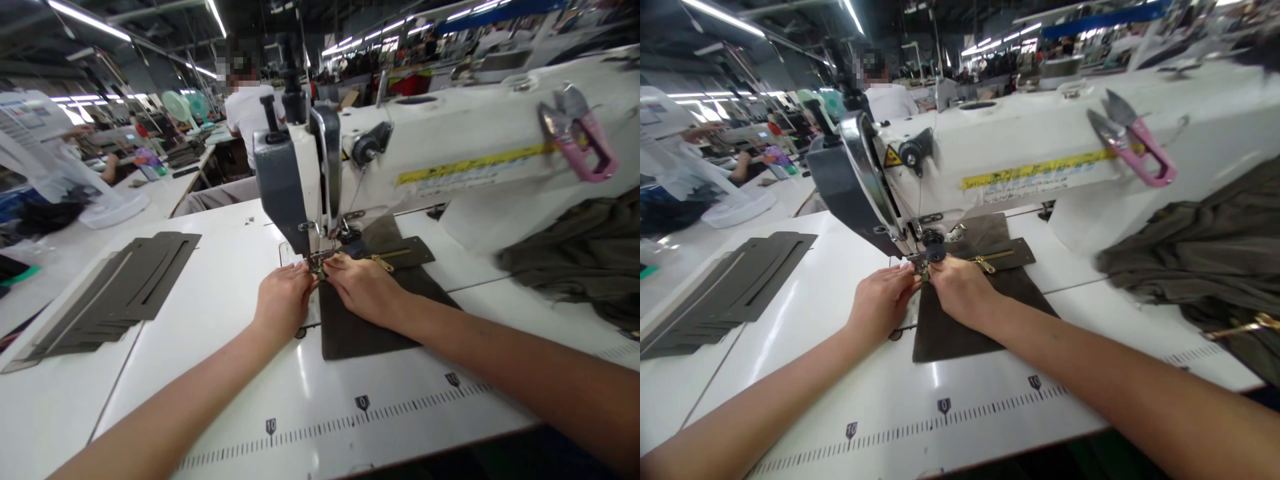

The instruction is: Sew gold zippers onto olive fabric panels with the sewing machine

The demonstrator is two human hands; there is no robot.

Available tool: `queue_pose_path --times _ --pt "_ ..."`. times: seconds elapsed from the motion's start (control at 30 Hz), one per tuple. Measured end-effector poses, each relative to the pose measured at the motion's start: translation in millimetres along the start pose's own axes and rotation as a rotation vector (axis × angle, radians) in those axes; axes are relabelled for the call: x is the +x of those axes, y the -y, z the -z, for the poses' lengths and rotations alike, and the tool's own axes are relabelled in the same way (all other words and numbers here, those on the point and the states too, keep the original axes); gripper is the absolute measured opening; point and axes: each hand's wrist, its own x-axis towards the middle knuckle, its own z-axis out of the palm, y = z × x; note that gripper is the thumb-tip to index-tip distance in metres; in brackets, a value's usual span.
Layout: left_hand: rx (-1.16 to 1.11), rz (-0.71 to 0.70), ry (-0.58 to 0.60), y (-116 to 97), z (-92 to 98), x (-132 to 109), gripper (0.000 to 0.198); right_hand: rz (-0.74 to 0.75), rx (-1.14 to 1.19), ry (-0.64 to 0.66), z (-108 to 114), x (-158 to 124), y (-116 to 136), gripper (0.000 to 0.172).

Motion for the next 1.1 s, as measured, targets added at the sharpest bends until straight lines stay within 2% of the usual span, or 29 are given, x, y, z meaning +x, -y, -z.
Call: queue_pose_path --times 0.43,0.7,0.87,1.0,1.07,1.1 --pt "-0.023 0.067 0.033 0.4 -0.9 1.1 0.005 -0.029 0.031 0.002 1.7 5.4 0.6 0.019" --pt "-0.042 0.0 -0.017 1.0 -0.6 -3.1 0.012 0.002 0.091 -0.066 -2.0 -0.4 -1.2 0.021" --pt "-0.052 0.006 -0.033 1.3 -2.9 -4.0 0.013 -0.03 0.111 -0.078 -4.7 -1.3 -1.4 0.02" --pt "-0.063 0.05 0.009 3.4 -1.1 -1.7 0.013 -0.072 0.115 -0.039 -2.7 1.5 1.0 0.023" --pt "-0.041 0.09 0.07 2.4 3.4 -0.9 0.014 -0.129 0.042 -0.013 -0.6 1.0 2.4 0.024" --pt "0.0 0.123 0.106 0.6 6.3 -1.4 0.015 -0.179 -0.011 -0.007 0.3 -0.9 3.2 0.03"
